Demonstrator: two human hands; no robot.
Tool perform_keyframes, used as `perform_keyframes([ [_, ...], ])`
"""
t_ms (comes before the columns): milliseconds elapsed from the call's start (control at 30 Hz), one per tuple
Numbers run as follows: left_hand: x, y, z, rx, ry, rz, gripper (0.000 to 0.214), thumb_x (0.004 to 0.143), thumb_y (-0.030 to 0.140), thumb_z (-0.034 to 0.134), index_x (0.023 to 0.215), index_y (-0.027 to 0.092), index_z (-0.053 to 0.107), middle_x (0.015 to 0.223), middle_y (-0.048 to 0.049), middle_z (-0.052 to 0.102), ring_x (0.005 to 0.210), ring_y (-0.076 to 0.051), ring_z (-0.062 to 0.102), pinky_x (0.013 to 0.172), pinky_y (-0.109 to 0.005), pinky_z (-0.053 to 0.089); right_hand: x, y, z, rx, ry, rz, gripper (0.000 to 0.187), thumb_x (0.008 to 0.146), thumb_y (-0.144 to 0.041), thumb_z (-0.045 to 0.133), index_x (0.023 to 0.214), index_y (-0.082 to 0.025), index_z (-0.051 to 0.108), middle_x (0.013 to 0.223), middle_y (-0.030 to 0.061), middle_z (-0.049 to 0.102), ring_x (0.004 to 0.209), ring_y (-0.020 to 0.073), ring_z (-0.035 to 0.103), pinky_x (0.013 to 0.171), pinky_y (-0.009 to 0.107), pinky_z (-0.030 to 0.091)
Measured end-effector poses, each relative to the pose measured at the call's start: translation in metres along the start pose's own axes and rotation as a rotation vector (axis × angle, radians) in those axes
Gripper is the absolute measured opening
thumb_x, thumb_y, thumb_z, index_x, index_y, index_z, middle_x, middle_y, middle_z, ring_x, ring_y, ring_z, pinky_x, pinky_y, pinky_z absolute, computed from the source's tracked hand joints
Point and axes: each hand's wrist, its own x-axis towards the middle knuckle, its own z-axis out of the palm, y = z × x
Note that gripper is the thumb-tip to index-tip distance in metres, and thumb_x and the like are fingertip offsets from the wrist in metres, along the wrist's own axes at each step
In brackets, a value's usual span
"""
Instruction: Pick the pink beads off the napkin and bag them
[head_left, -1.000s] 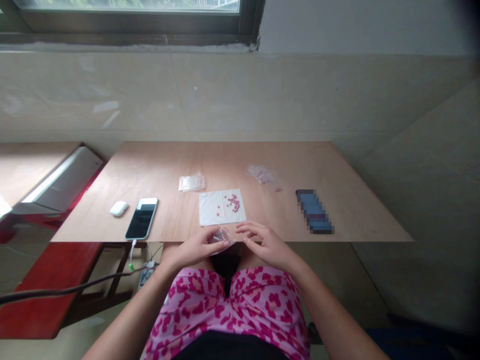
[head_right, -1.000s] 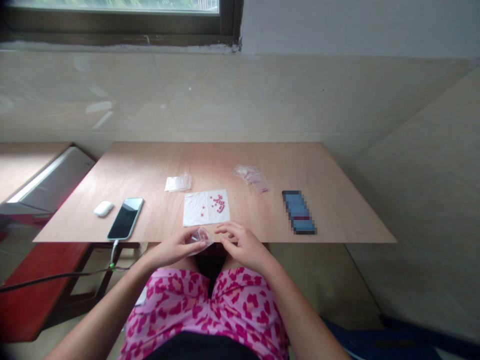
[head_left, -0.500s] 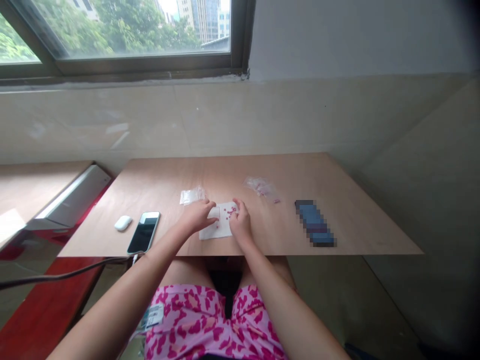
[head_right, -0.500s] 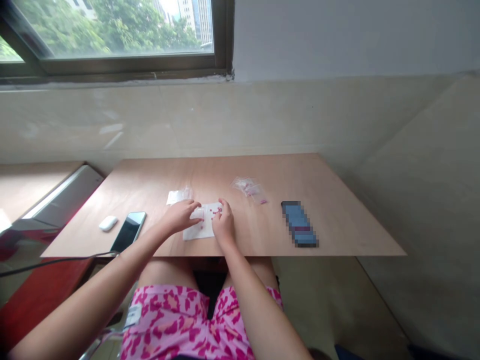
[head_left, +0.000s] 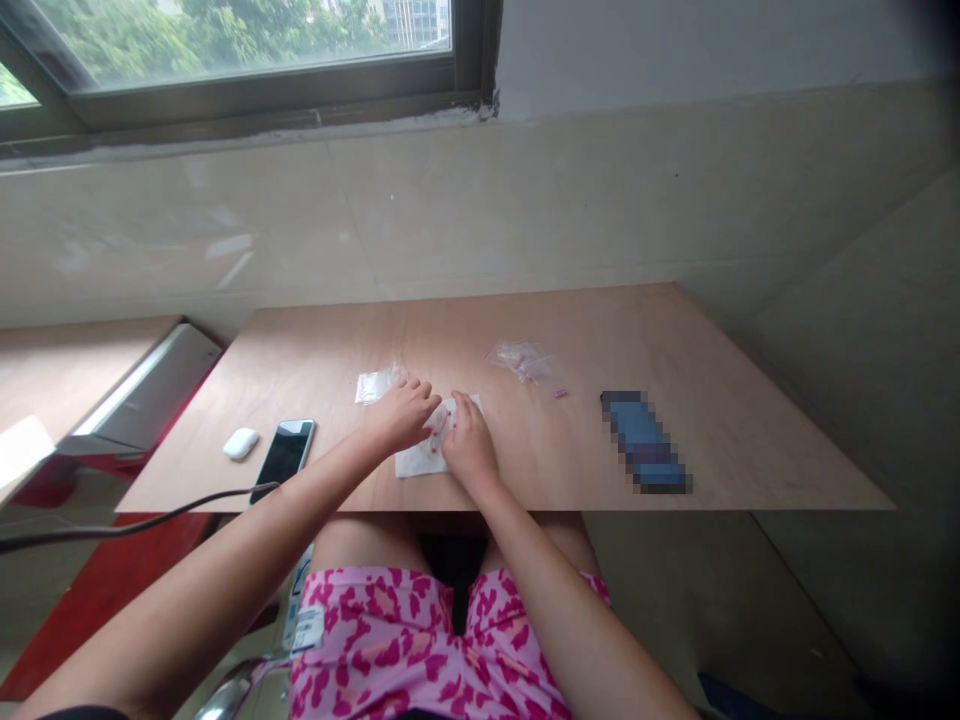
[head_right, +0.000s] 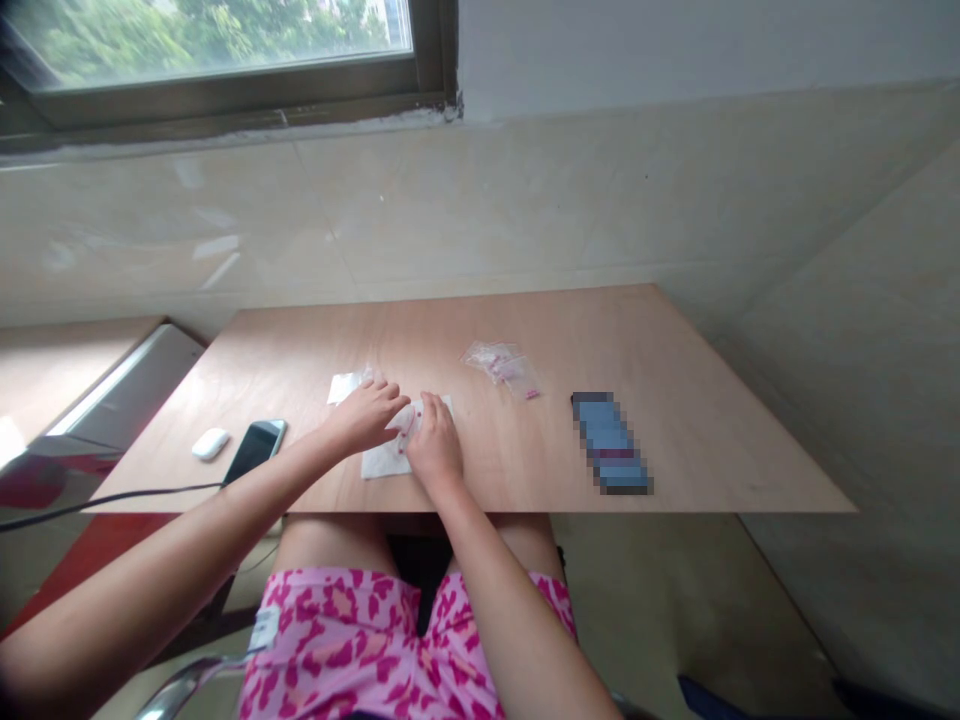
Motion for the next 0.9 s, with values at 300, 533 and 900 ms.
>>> perform_keyframes([
  [300, -0.018, -0.021, 0.006, -0.461, 0.218, -0.187, 0.039, 0.088, 0.034, 0.070, 0.123, 0.020, 0.067, 0.120, -0.0141, 0.066, 0.111, -0.034, 0.061, 0.100, -0.046, 0.045, 0.000, -0.001, -0.002, 0.028, -0.012, 0.032, 0.074, 0.075, 0.002, 0.046, 0.148, -0.013, 0.048, 0.147, 0.0169, 0.054, 0.142, 0.0281, 0.047, 0.123, 0.046, 0.037],
  [533, -0.036, -0.053, -0.005, -1.240, 0.337, -0.453, 0.051, 0.093, 0.051, 0.064, 0.130, 0.017, 0.064, 0.111, -0.0112, 0.072, 0.102, -0.027, 0.066, 0.094, -0.040, 0.050, 0.001, 0.009, -0.006, 0.153, 0.083, 0.116, 0.071, 0.078, 0.001, 0.042, 0.146, -0.013, 0.052, 0.143, 0.0164, 0.060, 0.136, 0.0266, 0.056, 0.118, 0.045, 0.045],
  [900, -0.019, -0.121, 0.019, -1.153, 0.432, -0.528, 0.053, 0.102, 0.042, 0.032, 0.134, 0.009, 0.059, 0.100, -0.0132, 0.072, 0.092, -0.024, 0.069, 0.088, -0.039, 0.054, -0.002, 0.010, 0.001, 0.080, 0.081, 0.090, 0.069, 0.080, -0.003, 0.044, 0.148, -0.013, 0.052, 0.144, 0.0156, 0.060, 0.135, 0.0273, 0.057, 0.117, 0.045, 0.047],
])
